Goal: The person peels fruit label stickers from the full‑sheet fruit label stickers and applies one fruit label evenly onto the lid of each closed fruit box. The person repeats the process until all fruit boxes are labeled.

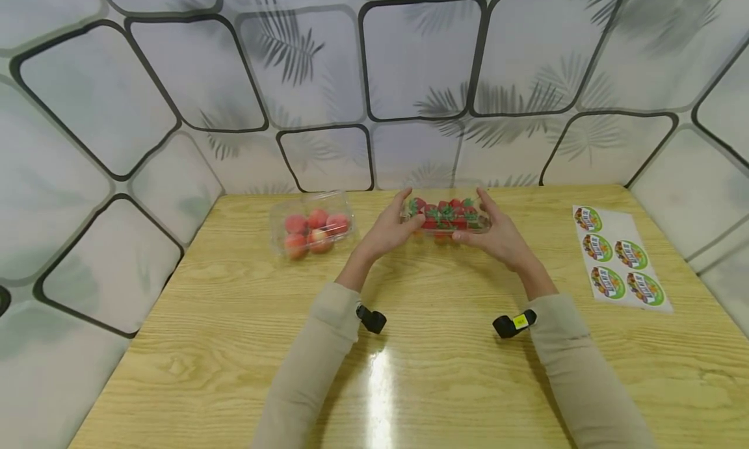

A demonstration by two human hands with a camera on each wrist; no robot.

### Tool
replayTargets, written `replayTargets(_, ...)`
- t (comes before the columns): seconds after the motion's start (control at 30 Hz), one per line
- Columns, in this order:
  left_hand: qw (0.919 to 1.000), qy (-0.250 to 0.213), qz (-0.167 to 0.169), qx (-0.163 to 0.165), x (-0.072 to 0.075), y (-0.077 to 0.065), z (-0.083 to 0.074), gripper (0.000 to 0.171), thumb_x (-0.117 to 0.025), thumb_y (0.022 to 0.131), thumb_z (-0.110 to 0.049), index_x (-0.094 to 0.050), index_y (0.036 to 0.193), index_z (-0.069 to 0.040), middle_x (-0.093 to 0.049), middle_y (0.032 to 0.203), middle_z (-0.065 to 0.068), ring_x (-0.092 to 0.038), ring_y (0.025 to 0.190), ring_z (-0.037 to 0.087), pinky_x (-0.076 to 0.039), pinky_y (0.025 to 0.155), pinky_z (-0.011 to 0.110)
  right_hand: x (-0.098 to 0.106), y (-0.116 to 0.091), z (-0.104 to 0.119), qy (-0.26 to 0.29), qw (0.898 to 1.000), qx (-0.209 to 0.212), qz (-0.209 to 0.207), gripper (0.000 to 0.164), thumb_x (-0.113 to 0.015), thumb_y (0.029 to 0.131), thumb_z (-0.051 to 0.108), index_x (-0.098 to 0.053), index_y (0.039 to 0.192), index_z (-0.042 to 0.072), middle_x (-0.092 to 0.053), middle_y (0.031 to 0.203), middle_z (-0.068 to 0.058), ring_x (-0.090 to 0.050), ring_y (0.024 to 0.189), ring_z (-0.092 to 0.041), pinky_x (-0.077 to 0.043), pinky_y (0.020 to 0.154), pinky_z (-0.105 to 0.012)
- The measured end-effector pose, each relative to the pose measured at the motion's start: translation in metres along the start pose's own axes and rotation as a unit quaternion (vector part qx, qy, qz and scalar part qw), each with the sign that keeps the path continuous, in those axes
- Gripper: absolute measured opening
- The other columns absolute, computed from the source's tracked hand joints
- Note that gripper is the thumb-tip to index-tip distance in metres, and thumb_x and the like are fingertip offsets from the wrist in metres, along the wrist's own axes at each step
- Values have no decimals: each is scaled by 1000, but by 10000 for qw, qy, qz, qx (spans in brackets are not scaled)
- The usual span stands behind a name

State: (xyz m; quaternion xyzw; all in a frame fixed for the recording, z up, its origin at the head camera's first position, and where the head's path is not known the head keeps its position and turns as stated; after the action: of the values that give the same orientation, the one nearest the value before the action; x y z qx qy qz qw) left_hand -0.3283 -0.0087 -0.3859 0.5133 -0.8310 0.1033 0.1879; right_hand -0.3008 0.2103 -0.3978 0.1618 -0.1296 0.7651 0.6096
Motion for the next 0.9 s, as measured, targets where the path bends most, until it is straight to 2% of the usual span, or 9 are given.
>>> replayTargets(0.17,9998,-49,-157,-56,2,-7,-5,68,-53,104,-32,-14,160,-23,-19,164,12,-52,130,37,-47,100,51,0,-6,8,48,9998,158,-113,108,-78,87,31,2,159,35,-5,164,-22,-22,146,-47,-39,104,-61)
replayTargets(0.23,9996,-32,-237,-125,3,-9,-8,69,-53,104,-32,-15,160,-23,-20,163,13,-52,128,37,-48,99,51,0,-9,10,52,9996,224,-148,107,-78,88,30,1,159,36,-5,164,-22,-22,146,-45,-39,104,-62)
replayTargets(0.33,9990,-22,-383,-242,3,-14,-13,68,-54,104,-29,-17,160,-23,-21,163,13,-45,135,39,-44,103,53,0,-14,14,-19,9992,335,-207,106,-78,88,28,0,160,36,-7,164,-20,-21,147,-43,-38,105,-62)
replayTargets(0.4,9984,-3,-490,-288,4,-17,-16,69,-55,103,-31,-17,160,-23,-22,163,12,-36,141,39,-40,108,53,1,-16,17,-84,9987,443,-248,105,-78,88,26,-1,160,36,-8,164,-19,-20,148,-41,-36,106,-63)
replayTargets(0.53,9975,-70,-608,-367,5,-24,-19,70,-56,103,-31,-17,160,-23,-22,164,8,-28,147,34,-35,111,53,1,-22,26,-191,9975,610,-311,104,-78,88,26,-3,160,36,-10,164,-19,-21,147,-41,-35,105,-64)
replayTargets(0.8,9964,16,-661,-535,9,-35,-34,68,-56,102,-32,-20,160,-25,-24,163,8,-38,138,43,-41,106,55,5,-34,45,-287,9962,705,-422,101,-77,88,25,-6,160,35,-13,163,-19,-25,146,-40,-38,103,-64)
replayTargets(0.9,9964,-29,-674,-523,9,-38,-36,68,-56,102,-32,-19,160,-24,-24,163,7,-36,139,42,-40,107,55,5,-37,48,-225,9967,677,-375,100,-77,89,25,-6,160,36,-12,164,-18,-23,147,-40,-37,104,-64)
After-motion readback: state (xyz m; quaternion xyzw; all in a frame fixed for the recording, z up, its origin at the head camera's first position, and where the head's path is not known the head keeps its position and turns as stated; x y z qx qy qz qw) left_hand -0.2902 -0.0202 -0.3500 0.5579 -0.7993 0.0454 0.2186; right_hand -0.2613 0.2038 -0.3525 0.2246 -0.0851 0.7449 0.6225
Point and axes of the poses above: each hand's wrist, its own y-axis towards the middle knuckle, its own x-axis out of the back of the hand, z = x × y, the point moved 5 cm from there along y, towards the middle knuckle
